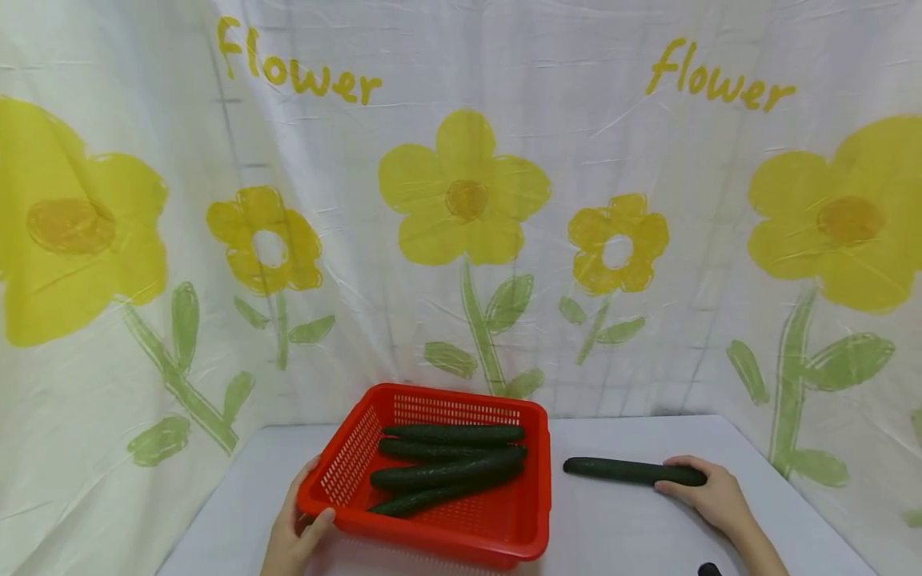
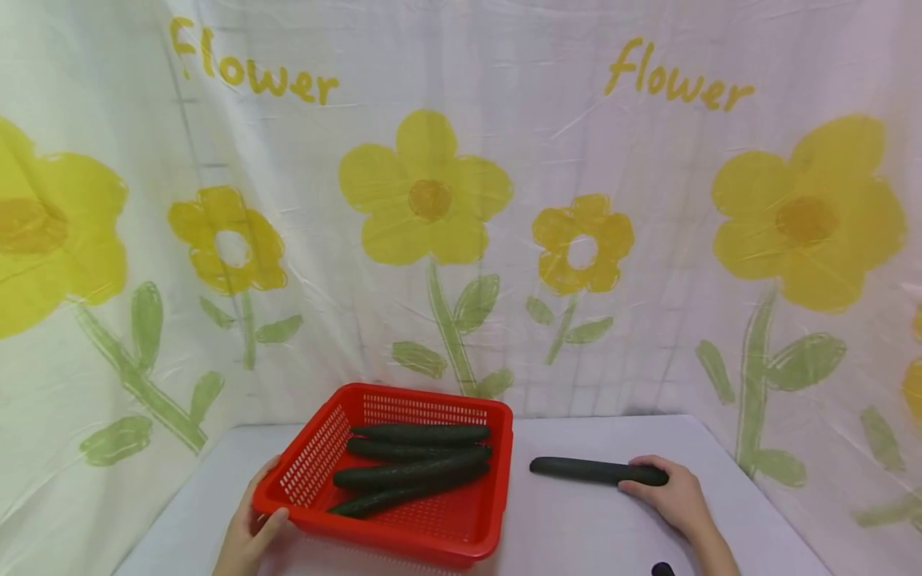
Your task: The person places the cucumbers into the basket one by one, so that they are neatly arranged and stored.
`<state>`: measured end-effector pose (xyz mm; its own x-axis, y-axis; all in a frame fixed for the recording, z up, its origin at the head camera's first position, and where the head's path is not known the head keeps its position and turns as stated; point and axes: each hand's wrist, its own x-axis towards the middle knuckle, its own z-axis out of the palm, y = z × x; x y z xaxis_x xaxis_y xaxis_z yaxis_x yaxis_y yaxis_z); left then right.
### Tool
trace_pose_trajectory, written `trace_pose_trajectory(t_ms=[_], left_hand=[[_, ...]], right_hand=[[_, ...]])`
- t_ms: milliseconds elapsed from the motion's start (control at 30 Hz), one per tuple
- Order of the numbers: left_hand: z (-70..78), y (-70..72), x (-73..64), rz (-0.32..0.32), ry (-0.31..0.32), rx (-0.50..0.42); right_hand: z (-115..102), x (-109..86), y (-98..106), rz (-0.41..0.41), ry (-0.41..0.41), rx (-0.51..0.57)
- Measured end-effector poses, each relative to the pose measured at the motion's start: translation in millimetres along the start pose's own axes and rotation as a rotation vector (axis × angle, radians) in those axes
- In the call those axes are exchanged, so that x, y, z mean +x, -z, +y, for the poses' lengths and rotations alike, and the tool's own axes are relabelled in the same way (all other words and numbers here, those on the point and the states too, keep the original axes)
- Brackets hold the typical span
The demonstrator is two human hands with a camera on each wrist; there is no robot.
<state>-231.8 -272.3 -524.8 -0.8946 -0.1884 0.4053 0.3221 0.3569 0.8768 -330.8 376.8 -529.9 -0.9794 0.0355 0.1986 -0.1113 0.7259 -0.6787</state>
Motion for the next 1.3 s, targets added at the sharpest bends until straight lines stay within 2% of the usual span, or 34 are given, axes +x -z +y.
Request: trace_pose_trajectory(t_ms=[400, 633, 900, 1300], left_hand=[[0.4, -0.8, -3.2, 0.006, 0.032, -0.012], [4.1, 0.2, -2.1, 0.000, 0.015, 0.002], [-0.3, 1.7, 0.6, -0.018, -0.009, -0.006], [0.4, -0.5, 1.3, -0.018, -0.006, -0.004]], right_hand=[[-3.3, -0.1, -0.3, 0.055, 0.019, 0.034], [-2.6, -1.8, -2.2, 0.064, 0.010, 0.049], [-4.6, -3.1, -3.0, 0.070, -0.010, 0.062], [-11.6, -2.2, 3.1, 0.074, -0.056, 0.111]])
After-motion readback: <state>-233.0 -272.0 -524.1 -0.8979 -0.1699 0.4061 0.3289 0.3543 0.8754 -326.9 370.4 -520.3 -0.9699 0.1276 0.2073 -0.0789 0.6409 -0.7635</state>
